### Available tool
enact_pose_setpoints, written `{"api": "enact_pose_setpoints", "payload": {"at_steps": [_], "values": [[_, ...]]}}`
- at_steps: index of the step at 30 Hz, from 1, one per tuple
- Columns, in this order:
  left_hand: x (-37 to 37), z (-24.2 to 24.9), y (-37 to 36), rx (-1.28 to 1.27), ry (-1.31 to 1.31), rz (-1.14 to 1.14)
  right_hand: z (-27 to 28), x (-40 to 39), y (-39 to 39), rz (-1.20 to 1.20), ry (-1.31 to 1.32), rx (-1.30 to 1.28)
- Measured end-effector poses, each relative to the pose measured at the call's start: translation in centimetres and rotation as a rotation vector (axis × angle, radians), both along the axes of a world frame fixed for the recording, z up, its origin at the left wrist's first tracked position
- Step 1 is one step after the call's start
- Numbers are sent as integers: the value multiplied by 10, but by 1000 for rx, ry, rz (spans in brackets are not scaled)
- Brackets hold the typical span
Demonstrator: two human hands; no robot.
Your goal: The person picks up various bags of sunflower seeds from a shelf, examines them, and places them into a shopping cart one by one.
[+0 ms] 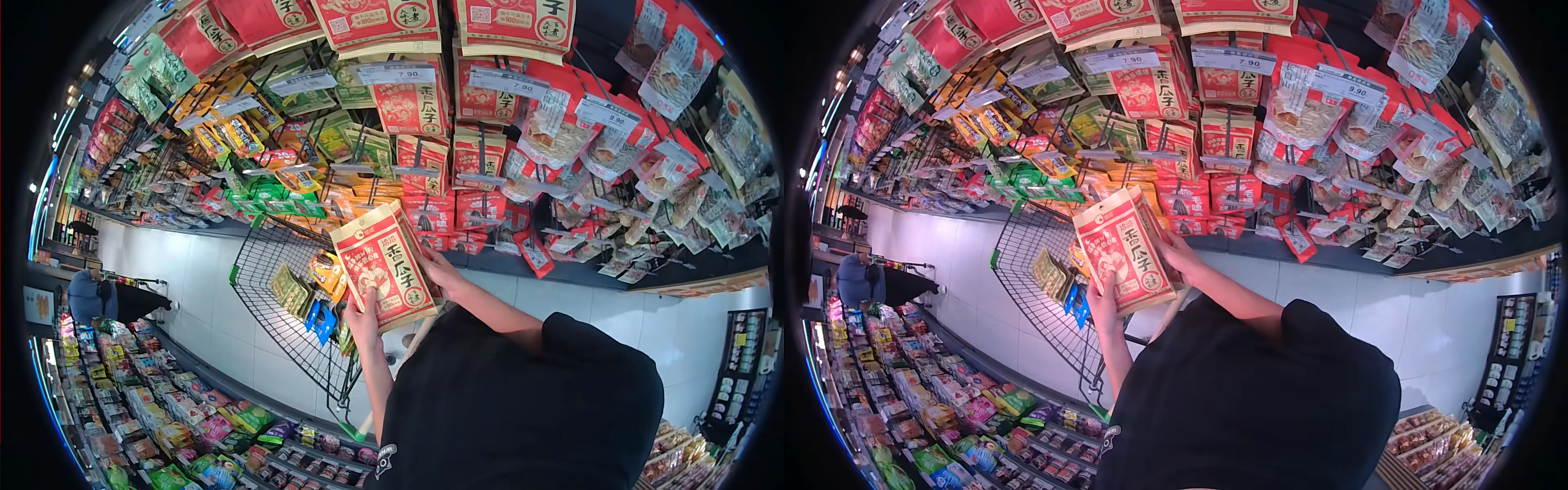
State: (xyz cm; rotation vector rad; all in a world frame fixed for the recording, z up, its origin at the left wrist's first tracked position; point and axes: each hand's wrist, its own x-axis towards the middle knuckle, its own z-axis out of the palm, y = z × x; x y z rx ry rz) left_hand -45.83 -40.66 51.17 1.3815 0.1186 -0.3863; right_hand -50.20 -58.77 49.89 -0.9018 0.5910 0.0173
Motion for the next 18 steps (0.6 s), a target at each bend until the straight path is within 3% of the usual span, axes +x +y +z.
{"api": "enact_pose_setpoints", "payload": {"at_steps": [3, 6, 9, 15, 18], "values": [[2, 3, -3, -90, 57, -21, -13, 5, -3, 69, 69, -38], [4, 0, -1, -119, 87, -38, 9, 5, -1, 72, 59, -28], [5, 2, -1, -117, 83, -51, 18, 6, -2, 107, 22, 122], [1, -4, -3, -57, 53, 0, 27, 1, 7, 191, -71, -274], [1, -4, -2, -21, -153, -60, 22, 1, 6, 258, -89, -283]]}}
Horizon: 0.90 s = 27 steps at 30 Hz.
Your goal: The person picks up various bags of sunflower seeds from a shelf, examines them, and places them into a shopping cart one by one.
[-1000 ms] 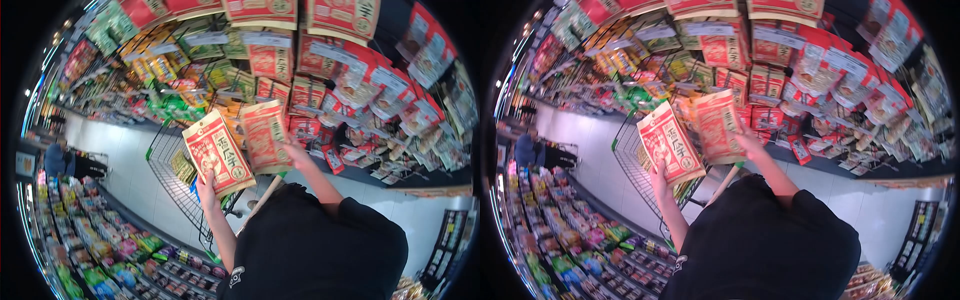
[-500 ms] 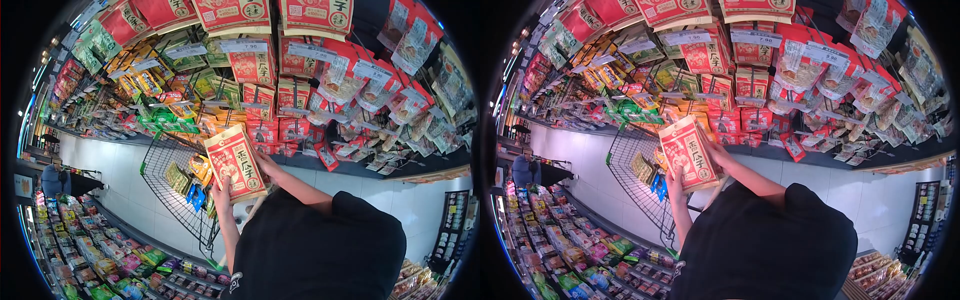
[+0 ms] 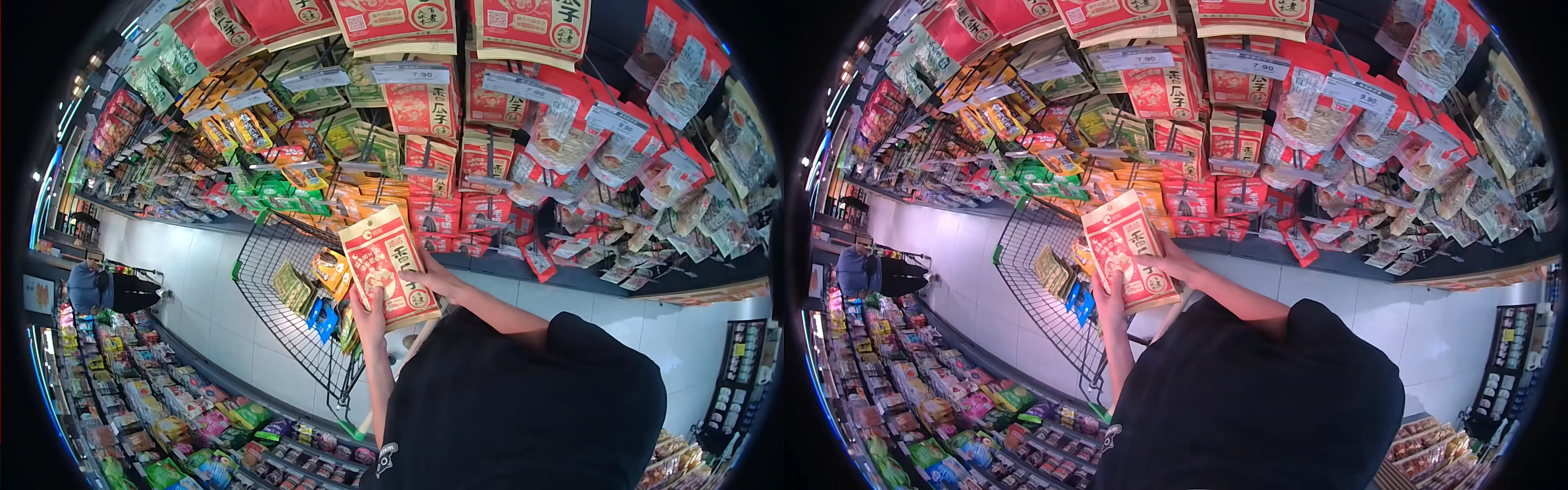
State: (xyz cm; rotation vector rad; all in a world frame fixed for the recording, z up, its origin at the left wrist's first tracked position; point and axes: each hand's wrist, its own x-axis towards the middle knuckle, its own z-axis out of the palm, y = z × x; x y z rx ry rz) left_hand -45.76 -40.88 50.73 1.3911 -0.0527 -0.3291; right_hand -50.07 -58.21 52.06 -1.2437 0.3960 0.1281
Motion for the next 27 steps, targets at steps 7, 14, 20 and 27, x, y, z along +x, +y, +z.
{"api": "enact_pose_setpoints", "payload": {"at_steps": [7, 14, 20, 27], "values": [[-2, 18, 27, 77, -83, -62, -7, 0, 6, 71, 0, 168], [24, 24, 105, 166, -47, -39, -6, 12, 19, 487, -41, -5], [29, 40, 160, 450, -53, -252, -3, 17, 37, 802, -72, -166], [21, 63, 185, 704, -130, -459, 12, 39, 63, 1067, -157, -119]]}}
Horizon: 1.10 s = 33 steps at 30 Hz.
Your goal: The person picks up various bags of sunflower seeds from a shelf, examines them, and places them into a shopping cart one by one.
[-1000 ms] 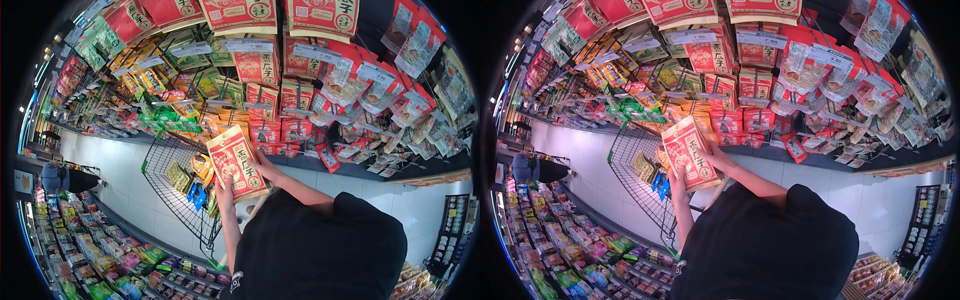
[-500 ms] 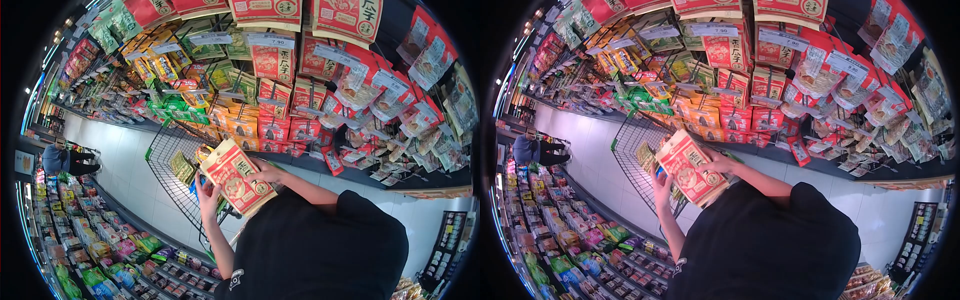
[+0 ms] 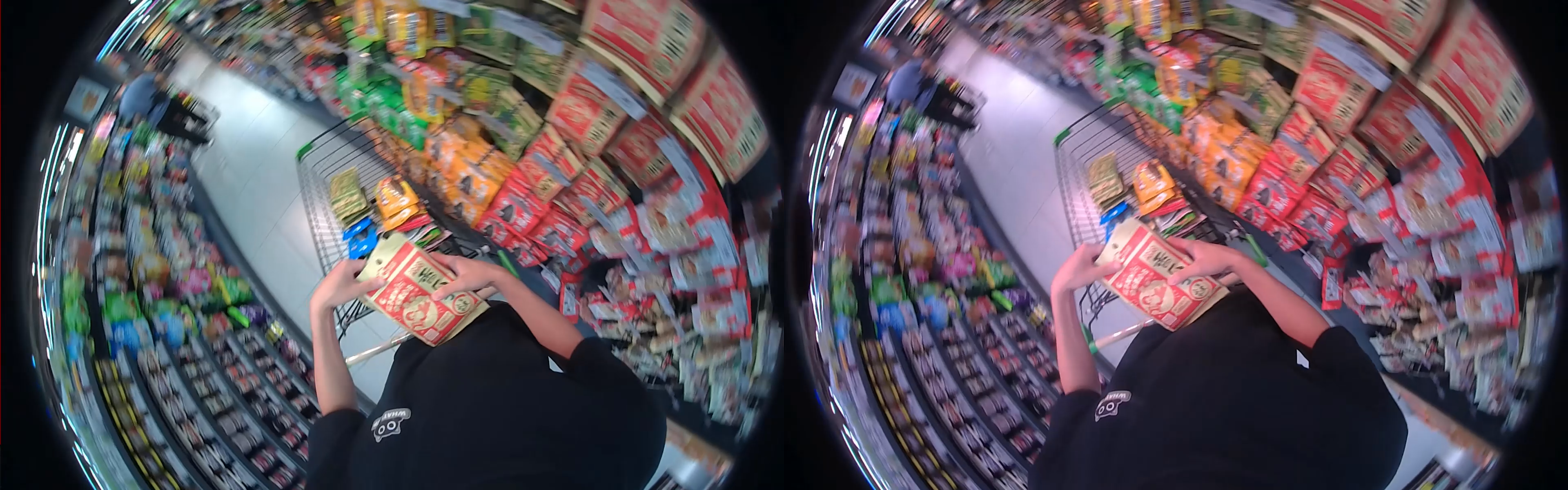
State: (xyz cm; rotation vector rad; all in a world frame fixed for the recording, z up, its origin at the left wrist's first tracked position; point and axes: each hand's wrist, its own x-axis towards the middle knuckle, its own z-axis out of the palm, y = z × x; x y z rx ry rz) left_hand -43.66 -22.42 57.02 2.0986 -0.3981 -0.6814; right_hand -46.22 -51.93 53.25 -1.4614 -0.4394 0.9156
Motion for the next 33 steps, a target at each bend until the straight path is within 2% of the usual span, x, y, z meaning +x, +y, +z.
{"api": "enact_pose_setpoints", "payload": {"at_steps": [2, 3, 5, 6, 9, 10, 12, 15, 17, 18, 19, 20, 22, 23, 25, 26, 29, 30, 31, 32, 33], "values": [[-2, -7, 10, -92, 163, 6, -4, 5, 6, 53, 59, 27], [-7, -24, 14, -305, 106, 11, 1, 5, 8, 61, 73, 24], [-21, -26, 22, -314, 176, 33, 5, 7, 17, 83, 46, 26], [-25, -27, 24, -318, 213, 30, 7, 12, 22, 121, -5, -57], [-29, -23, 45, -39, 299, 1, -4, 20, 42, 179, -193, -273], [-31, -20, 49, 37, 350, -4, -22, 23, 52, 161, -130, -295], [-41, -28, 54, 38, 290, 74, -57, 30, 69, 126, -11, -338], [-54, -35, 69, 121, 182, 139, -101, 39, 69, -7, 111, -159], [-66, -55, 85, -144, 194, 337, -118, 45, 53, -183, 229, -70], [-70, -58, 92, -278, 200, 434, -132, 43, 43, -360, 63, -113], [-69, -54, 101, -262, 248, 523, -143, 42, 35, -520, -106, -139], [-66, -53, 104, -343, 254, 631, -154, 39, 23, -633, -262, -337], [-52, -44, 103, -506, 258, 842, -150, 28, 8, -648, -261, -493], [-42, -50, 102, -522, 230, 885, -147, 21, 6, -607, -297, -492], [-17, -78, 96, -555, 172, 967, -139, 8, 5, -529, -372, -493], [-5, -101, 95, -528, 157, 934, -134, 2, 8, -482, -454, -537], [28, -159, 66, -636, 179, 1079, -142, -12, 17, -430, -575, -542], [35, -183, 60, -700, 203, 1132, -140, -16, 19, -382, -653, -641], [38, -212, 58, -727, 250, 1149, -139, -19, 19, -364, -667, -641], [39, -254, 63, -887, 359, 1079, -139, -20, 16, -347, -679, -640], [37, -278, 58, -936, 469, 1165, -141, -21, 13, -374, -685, -609]]}}
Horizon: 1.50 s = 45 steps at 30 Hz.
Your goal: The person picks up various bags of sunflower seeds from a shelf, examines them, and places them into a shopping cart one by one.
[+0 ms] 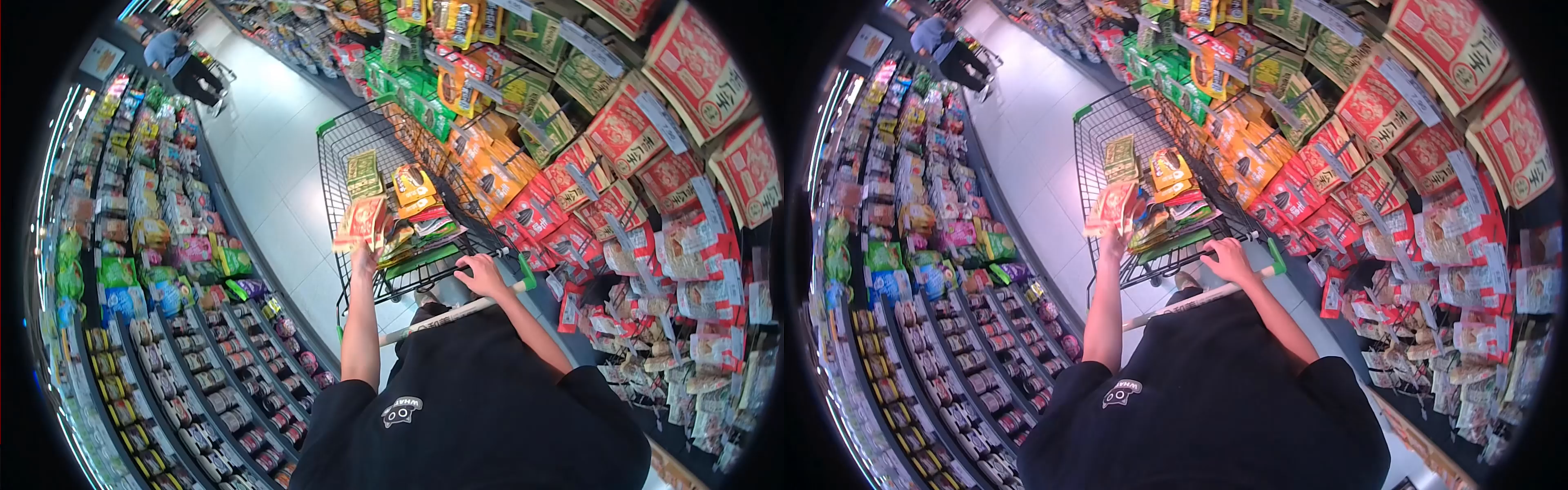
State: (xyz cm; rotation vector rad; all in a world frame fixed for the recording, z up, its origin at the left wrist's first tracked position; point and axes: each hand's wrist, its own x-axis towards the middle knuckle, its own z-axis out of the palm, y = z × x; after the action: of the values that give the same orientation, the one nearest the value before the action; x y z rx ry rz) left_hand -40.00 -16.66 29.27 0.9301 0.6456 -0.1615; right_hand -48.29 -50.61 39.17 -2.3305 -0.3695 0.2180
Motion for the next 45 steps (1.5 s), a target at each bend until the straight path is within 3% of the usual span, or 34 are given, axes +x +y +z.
{"api": "enact_pose_setpoints", "payload": {"at_steps": [3, 4, 5, 10, 14, 17, 22, 26, 27, 29, 34, 37, 38, 39, 41, 43, 45], "values": [[-24, -71, -11, -183, 67, 37, -14, -1, -10, -42, -17, 75], [-28, -60, -11, -292, 206, 68, -19, 0, -12, -57, -1, 79], [-28, -87, -6, -285, 281, 146, -19, 1, -15, -68, 16, 81], [-29, -61, -9, -121, 456, 93, -18, 4, -15, -91, -6, 70], [-29, -94, 9, -269, 440, 76, -15, 4, -16, -88, -4, 66], [-29, -92, 10, -268, 528, 104, -12, 4, -18, -79, 0, 59], [-46, -92, 16, -175, 335, -103, -19, 5, -23, -69, 19, 68], [-44, -115, 4, 226, 443, -93, -17, 3, -31, -62, 21, 79], [-46, -70, -17, 388, 503, -153, -18, 3, -31, -54, 19, 83], [-50, -70, -25, 586, 463, -255, -21, 2, -35, -47, 19, 103], [-58, -75, -39, 716, 347, -290, -22, 6, -37, -111, 79, 36], [-53, -44, -56, 1046, 508, -618, -20, 12, -23, -135, 40, -117], [-54, -78, -50, 1250, 442, -635, -20, 13, -17, -133, -48, -165], [-54, -60, -63, 1385, 342, -634, -20, 16, -12, -129, -137, -212], [-44, -21, -87, 1447, 243, -723, -26, 23, -2, -104, 46, -305], [-32, -46, -88, 1558, -25, -783, -13, 32, 6, -123, 288, -443], [-7, -100, -82, 1541, -189, -856, -14, 42, 11, -150, 346, -466]]}}
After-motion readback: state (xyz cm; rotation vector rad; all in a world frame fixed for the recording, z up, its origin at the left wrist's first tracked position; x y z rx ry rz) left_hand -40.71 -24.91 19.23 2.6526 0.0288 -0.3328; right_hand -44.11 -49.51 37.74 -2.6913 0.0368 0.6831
